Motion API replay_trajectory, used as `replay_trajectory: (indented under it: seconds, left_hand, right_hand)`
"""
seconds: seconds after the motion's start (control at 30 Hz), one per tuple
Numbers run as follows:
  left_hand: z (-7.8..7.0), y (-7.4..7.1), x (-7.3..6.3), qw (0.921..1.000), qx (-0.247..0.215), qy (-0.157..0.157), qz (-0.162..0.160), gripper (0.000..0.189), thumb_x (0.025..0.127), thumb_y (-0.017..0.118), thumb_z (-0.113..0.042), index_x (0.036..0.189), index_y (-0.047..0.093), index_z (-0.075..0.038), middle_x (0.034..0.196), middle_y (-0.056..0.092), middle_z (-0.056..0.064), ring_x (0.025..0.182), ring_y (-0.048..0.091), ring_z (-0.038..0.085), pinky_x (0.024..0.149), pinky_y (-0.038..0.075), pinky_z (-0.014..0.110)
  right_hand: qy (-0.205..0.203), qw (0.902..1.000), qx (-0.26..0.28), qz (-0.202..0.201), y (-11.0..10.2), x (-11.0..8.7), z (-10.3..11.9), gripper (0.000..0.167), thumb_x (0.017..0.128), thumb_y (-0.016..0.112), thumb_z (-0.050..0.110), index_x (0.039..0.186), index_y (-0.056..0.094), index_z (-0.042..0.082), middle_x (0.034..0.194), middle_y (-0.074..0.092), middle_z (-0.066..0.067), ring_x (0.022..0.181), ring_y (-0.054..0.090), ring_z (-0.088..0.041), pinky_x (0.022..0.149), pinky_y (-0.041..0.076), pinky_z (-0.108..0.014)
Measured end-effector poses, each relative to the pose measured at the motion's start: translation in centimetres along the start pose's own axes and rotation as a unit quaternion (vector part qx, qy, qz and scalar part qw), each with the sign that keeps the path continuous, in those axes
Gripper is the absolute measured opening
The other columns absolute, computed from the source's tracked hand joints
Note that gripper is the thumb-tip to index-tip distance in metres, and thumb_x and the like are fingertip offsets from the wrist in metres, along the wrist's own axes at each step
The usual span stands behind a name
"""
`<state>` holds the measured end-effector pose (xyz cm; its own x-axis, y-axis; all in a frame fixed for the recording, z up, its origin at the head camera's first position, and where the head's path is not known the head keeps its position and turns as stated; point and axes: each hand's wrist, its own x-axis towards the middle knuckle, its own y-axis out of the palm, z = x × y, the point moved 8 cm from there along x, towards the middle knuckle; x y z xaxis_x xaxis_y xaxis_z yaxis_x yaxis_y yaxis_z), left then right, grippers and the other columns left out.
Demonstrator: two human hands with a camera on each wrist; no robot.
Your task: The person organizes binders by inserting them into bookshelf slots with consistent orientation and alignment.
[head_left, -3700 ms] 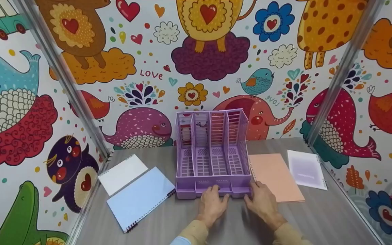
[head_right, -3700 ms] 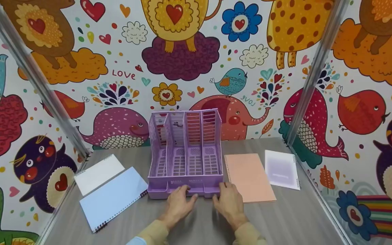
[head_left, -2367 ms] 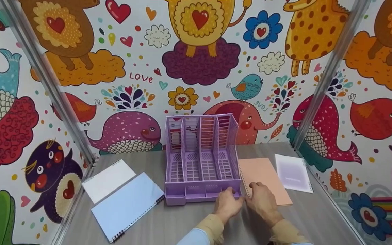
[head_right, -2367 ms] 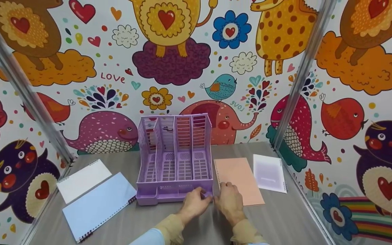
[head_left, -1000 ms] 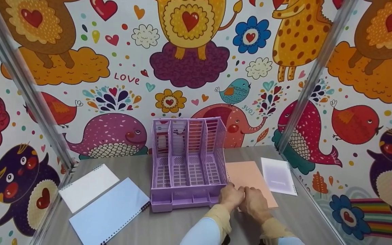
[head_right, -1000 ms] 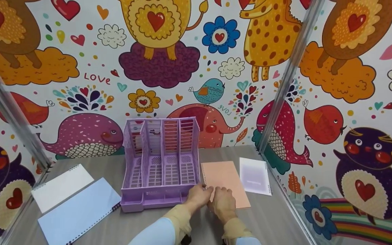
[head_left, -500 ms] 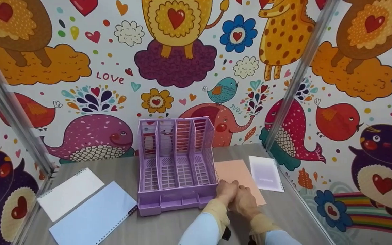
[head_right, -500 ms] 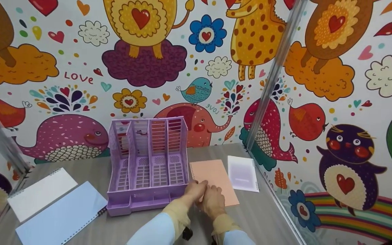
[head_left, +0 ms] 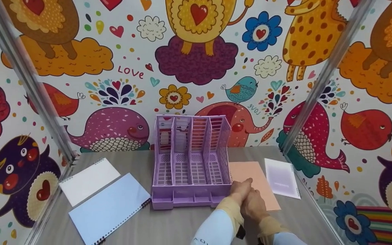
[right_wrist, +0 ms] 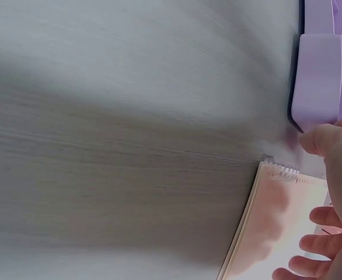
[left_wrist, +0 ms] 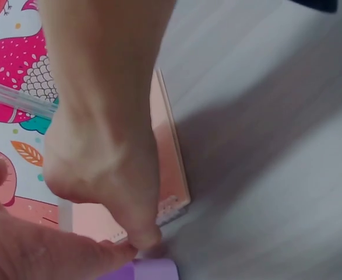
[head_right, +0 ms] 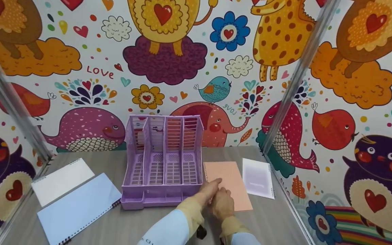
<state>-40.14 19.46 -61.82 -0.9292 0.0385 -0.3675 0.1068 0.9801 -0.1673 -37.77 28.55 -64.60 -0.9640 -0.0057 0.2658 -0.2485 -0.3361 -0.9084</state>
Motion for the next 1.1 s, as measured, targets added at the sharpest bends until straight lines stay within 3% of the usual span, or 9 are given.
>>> replay_trajectory:
  seconds: [0.13,0.33,0.37,0.43,0.53,0.6,0.83,1.1]
  left_hand:
    - [0.2,0.7,-0.6,0.9988,-0.031,-0.033,0.019,0.055,0.101,0.07,-0.052,0.112,0.082,0.001,0.103,0.083,0.012,0.101,0.078,0.026,0.108,0.062,0.042]
    - [1.1,3.0,-0.9,0.9933,-0.092,-0.059,0.038,0.06,0.099,0.072,-0.056,0.106,0.082,0.002,0.102,0.081,0.015,0.094,0.077,0.027,0.098,0.064,0.039]
    - [1.1,3.4,-1.0,0.9928,-0.097,-0.06,0.037,0.064,0.098,0.073,-0.057,0.113,0.079,0.005,0.107,0.08,0.017,0.098,0.076,0.029,0.1,0.063,0.04]
    - [1.2,4.4,-1.2,0.9909,-0.111,-0.065,0.04,0.079,0.096,0.075,-0.057,0.134,0.069,0.012,0.132,0.075,0.026,0.121,0.074,0.039,0.115,0.058,0.046]
    - [1.0,5.4,-2.0,0.9915,-0.106,-0.065,0.036,0.104,0.093,0.077,-0.058,0.158,0.045,0.016,0.162,0.053,0.036,0.152,0.054,0.052,0.133,0.041,0.058]
    - [1.2,5.9,-2.3,0.9912,-0.108,-0.066,0.039,0.112,0.094,0.076,-0.058,0.165,0.033,0.016,0.172,0.04,0.039,0.162,0.04,0.056,0.137,0.033,0.063]
    - [2.0,6.5,-2.7,0.9903,-0.114,-0.076,0.023,0.112,0.095,0.077,-0.056,0.168,0.029,0.015,0.173,0.034,0.041,0.163,0.039,0.054,0.138,0.032,0.062]
    - [2.1,7.8,-3.2,0.9871,-0.138,-0.082,0.002,0.109,0.094,0.079,-0.049,0.166,0.03,0.016,0.17,0.035,0.044,0.16,0.038,0.058,0.136,0.032,0.065]
  right_hand:
    - [-0.005,0.9998,-0.013,0.013,0.1,-0.3,-0.5,0.027,0.091,0.073,0.016,0.112,0.071,-0.001,0.114,0.075,-0.021,0.104,0.069,-0.043,0.1,0.059,-0.063]
    - [0.031,0.9963,-0.058,0.056,-0.1,-0.9,-2.9,0.054,0.088,0.078,0.023,0.131,0.07,-0.008,0.135,0.07,-0.029,0.117,0.067,-0.052,0.095,0.063,-0.069]
    - [0.038,0.9954,-0.063,0.061,-0.2,-1.1,-3.4,0.056,0.087,0.078,0.024,0.132,0.069,-0.009,0.135,0.07,-0.029,0.118,0.067,-0.052,0.094,0.063,-0.069]
    - [0.054,0.9936,-0.07,0.07,-0.4,-1.4,-4.4,0.058,0.087,0.078,0.025,0.133,0.069,-0.009,0.134,0.069,-0.029,0.117,0.066,-0.052,0.092,0.063,-0.07]
    - [0.073,0.9912,-0.077,0.079,-0.6,-2.1,-5.6,0.055,0.089,0.077,0.025,0.134,0.069,-0.007,0.134,0.069,-0.029,0.117,0.066,-0.052,0.089,0.063,-0.072]
    - [0.08,0.99,-0.076,0.088,-0.5,-2.5,-6.0,0.053,0.092,0.076,0.026,0.135,0.07,-0.005,0.135,0.069,-0.029,0.117,0.066,-0.052,0.088,0.063,-0.073]
    - [0.091,0.9871,-0.064,0.115,-0.1,-3.7,-6.7,0.043,0.1,0.069,0.026,0.133,0.072,-0.001,0.134,0.07,-0.027,0.114,0.067,-0.05,0.087,0.063,-0.074]
    - [0.128,0.9819,-0.037,0.134,-0.7,-4.7,-7.9,0.048,0.105,0.064,0.028,0.144,0.068,0.0,0.147,0.065,-0.03,0.122,0.065,-0.051,0.094,0.06,-0.076]
